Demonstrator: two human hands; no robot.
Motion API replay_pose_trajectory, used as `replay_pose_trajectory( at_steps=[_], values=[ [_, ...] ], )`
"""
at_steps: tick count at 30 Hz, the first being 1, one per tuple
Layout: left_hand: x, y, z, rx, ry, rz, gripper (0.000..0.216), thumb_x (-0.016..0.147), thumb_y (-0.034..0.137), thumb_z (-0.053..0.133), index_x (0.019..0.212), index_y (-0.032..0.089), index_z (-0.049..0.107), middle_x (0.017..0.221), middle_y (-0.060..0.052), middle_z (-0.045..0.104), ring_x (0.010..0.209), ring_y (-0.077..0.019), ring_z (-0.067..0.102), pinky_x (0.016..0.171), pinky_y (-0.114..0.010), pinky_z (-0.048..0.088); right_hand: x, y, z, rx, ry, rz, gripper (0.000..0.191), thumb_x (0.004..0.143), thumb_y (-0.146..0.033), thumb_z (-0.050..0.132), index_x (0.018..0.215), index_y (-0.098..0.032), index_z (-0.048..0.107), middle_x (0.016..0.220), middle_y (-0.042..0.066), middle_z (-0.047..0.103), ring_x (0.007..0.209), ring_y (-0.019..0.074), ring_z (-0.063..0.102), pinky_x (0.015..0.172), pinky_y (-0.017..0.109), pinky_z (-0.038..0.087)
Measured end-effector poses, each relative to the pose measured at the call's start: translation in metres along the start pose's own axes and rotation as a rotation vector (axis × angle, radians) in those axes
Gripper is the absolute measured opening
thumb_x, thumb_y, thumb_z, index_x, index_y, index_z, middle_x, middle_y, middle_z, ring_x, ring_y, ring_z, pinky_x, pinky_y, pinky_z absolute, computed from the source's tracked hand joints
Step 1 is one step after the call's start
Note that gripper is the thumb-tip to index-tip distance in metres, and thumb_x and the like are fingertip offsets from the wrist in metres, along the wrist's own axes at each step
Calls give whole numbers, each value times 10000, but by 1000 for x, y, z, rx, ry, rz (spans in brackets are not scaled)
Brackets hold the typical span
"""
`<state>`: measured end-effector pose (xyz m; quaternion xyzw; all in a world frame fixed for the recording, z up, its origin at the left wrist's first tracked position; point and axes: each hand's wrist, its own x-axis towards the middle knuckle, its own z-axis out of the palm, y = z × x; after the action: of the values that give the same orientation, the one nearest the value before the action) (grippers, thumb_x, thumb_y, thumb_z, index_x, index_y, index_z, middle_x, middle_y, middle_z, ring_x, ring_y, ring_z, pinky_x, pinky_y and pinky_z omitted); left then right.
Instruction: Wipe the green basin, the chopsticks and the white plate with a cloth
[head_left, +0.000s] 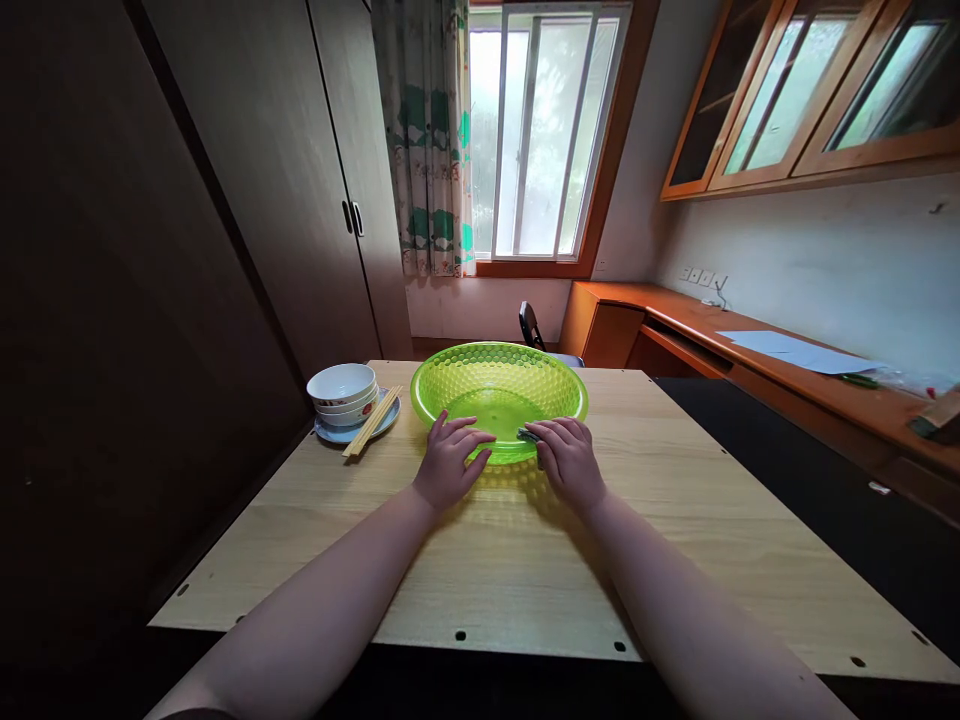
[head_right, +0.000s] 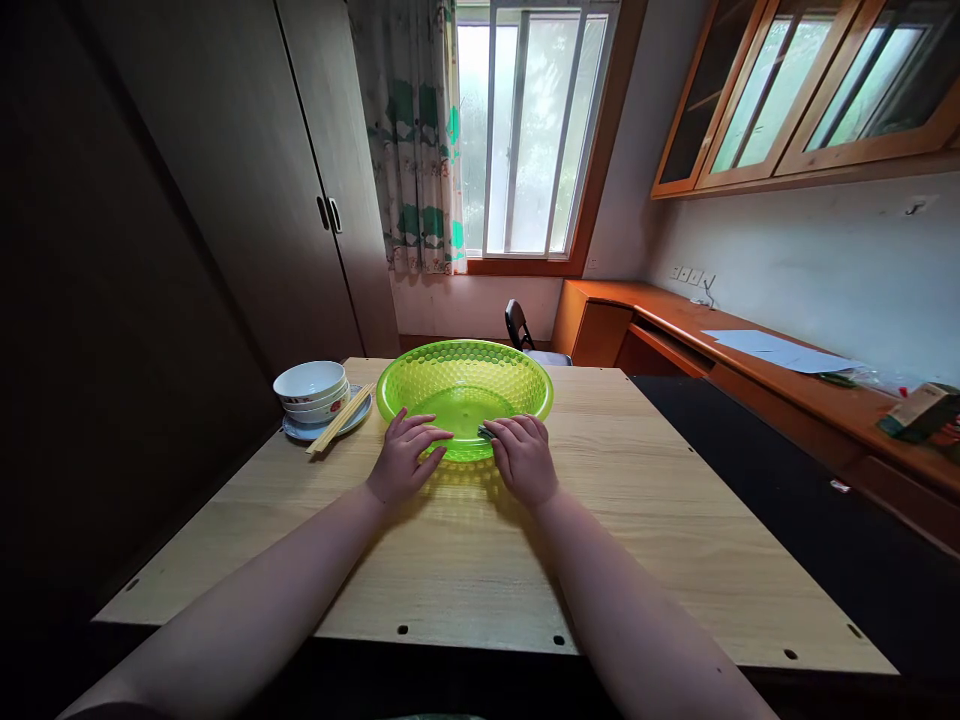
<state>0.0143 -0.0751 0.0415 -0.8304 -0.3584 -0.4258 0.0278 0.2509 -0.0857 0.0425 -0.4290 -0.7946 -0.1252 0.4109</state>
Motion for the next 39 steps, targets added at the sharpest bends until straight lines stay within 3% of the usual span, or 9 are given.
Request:
replay_pose_trajectory(
  at_steps=[7,16,23,31,39],
  values=[
    [0,-2,4,2,15,-12,173,901,287,566,1018,275,693,1013,-11,743,1154,-215,597,1161,-504,245,-1,12,4,-10,82,129,300,979,-270,378,1060,-242,666,1050,39,721,1047,214,600,1038,419,312],
    [1,-1,3,7,6,-24,177,896,283,564,1020,276,690,1004,-8,744,1157,-219,598,1160,-506,245,-1,9,4,0,41,87,303,978,-275,383,1087,-255,664,1075,36,718,1073,213,605,1056,416,306],
    [0,-2,2,7,3,-32,177,896,287,567,1021,277,691,1000,-10,743,1159,-218,596,1155,-504,254,-1,19,5,-28,125,176,312,979,-266,375,1025,-242,682,1028,41,729,1052,228,604,1039,434,308],
    [1,-2,2,3,15,-29,164,897,282,565,1003,267,689,1005,-13,741,1154,-215,597,1155,-502,252,-2,14,4,17,88,96,292,975,-265,389,1052,-240,669,1049,34,722,1065,215,600,1063,432,295],
    [0,-3,3,5,11,-30,160,890,282,573,1006,272,683,999,-6,742,1170,-219,589,1163,-509,235,-2,24,5,-42,159,169,305,971,-268,387,1029,-247,686,1044,36,728,1134,241,572,1081,471,264]
  ],
)
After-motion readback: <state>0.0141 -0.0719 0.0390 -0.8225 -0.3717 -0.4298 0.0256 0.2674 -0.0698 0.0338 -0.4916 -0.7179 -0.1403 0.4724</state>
